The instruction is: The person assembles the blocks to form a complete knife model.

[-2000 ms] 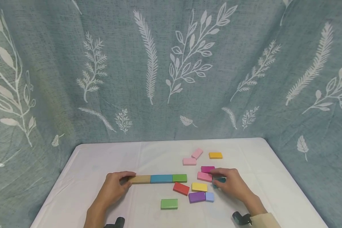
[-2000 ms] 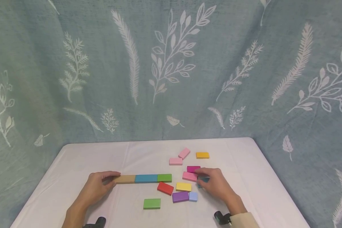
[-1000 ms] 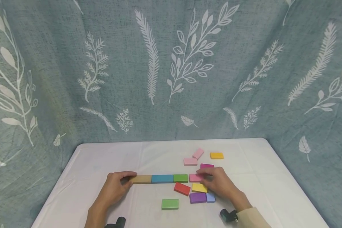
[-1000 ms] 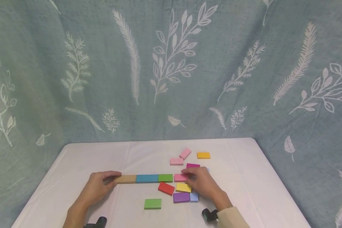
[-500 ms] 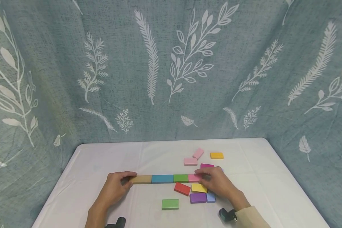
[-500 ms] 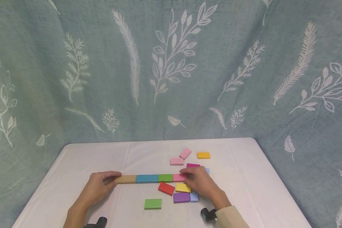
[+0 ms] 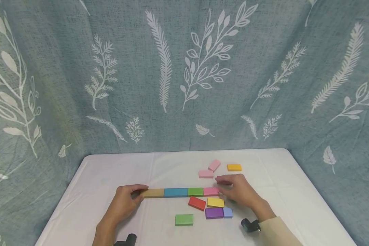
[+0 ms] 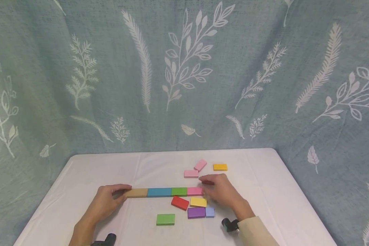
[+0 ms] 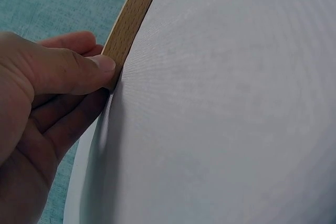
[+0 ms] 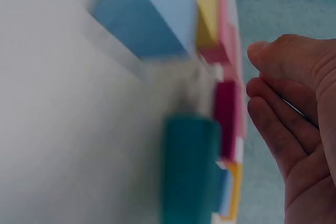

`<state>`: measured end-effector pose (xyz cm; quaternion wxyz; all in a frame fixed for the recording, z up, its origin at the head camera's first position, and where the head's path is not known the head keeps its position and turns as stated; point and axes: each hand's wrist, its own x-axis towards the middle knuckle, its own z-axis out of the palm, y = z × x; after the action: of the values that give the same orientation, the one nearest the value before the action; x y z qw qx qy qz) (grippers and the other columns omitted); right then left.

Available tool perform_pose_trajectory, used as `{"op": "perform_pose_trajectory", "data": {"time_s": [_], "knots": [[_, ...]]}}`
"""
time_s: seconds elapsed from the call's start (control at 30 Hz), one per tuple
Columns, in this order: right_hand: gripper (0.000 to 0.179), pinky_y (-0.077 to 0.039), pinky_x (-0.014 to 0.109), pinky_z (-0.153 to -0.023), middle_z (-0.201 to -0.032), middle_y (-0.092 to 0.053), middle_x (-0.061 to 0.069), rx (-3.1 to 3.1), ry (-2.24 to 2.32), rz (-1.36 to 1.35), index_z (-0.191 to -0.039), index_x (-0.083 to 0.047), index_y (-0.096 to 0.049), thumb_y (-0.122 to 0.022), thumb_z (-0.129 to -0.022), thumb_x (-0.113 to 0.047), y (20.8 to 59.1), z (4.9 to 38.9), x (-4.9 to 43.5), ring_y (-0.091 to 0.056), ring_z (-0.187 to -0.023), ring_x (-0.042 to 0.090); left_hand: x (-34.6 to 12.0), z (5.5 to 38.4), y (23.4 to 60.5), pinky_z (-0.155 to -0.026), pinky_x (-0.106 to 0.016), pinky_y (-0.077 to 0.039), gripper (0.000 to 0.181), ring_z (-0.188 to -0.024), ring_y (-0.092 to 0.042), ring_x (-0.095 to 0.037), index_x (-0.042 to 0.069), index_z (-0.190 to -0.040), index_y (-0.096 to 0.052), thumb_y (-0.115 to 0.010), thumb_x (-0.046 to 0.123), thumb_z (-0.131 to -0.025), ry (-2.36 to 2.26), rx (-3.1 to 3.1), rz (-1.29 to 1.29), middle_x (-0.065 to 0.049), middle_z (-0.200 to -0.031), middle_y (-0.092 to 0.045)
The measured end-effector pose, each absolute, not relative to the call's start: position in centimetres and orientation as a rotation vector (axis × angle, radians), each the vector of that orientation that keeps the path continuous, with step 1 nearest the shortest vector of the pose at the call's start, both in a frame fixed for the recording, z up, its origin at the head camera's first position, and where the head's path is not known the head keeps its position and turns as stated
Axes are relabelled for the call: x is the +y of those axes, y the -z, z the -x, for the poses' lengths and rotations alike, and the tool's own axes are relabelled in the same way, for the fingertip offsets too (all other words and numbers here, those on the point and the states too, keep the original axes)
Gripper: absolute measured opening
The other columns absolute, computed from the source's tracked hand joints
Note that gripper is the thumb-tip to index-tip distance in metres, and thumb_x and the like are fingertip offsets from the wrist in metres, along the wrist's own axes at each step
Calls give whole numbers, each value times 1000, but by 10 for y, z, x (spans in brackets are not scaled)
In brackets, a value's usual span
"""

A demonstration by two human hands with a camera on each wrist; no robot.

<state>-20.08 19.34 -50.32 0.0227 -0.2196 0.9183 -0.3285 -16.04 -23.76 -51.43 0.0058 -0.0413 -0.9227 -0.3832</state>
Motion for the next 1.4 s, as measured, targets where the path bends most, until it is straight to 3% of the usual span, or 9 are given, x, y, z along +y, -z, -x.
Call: {"op": "perform_pose_trajectory", "data": {"time_s": [0.1,0.33,0.8,1.4], "knots": [[38,-65,52,-105,-121,-83,1,2892,1001,635,-130,-11,-80,-87,-93,-9,496,207,204,-77,-115,24,-238,161,515,-114,-60,-57,34,-127,-74,-39,11,-120,-83,-81,-5,-90,1201,-2888,128,-11,-125,-82],[39,-62,55,-109,-133,-79,6,2902,969,442,-134,-11,-78,-85,-95,-10,498,219,224,-74,-127,33,-238,160,515,-114,-61,-56,34,-128,-73,-39,11,-121,-83,-81,-5,-91,1196,-2891,130,-11,-125,-82],[38,-59,55,-114,-130,-80,0,2861,1035,431,-133,-14,-79,-84,-95,-7,515,224,228,-72,-131,29,-238,162,514,-114,-60,-57,34,-129,-73,-38,11,-121,-83,-82,-5,-90,1200,-2898,137,-11,-126,-82],[35,-60,56,-110,-128,-81,-1,2870,946,549,-127,-17,-81,-86,-93,-9,514,192,240,-74,-128,32,-240,164,513,-116,-60,-56,34,-130,-72,-38,12,-121,-83,-82,-4,-91,1201,-2908,130,-10,-126,-82]]}}
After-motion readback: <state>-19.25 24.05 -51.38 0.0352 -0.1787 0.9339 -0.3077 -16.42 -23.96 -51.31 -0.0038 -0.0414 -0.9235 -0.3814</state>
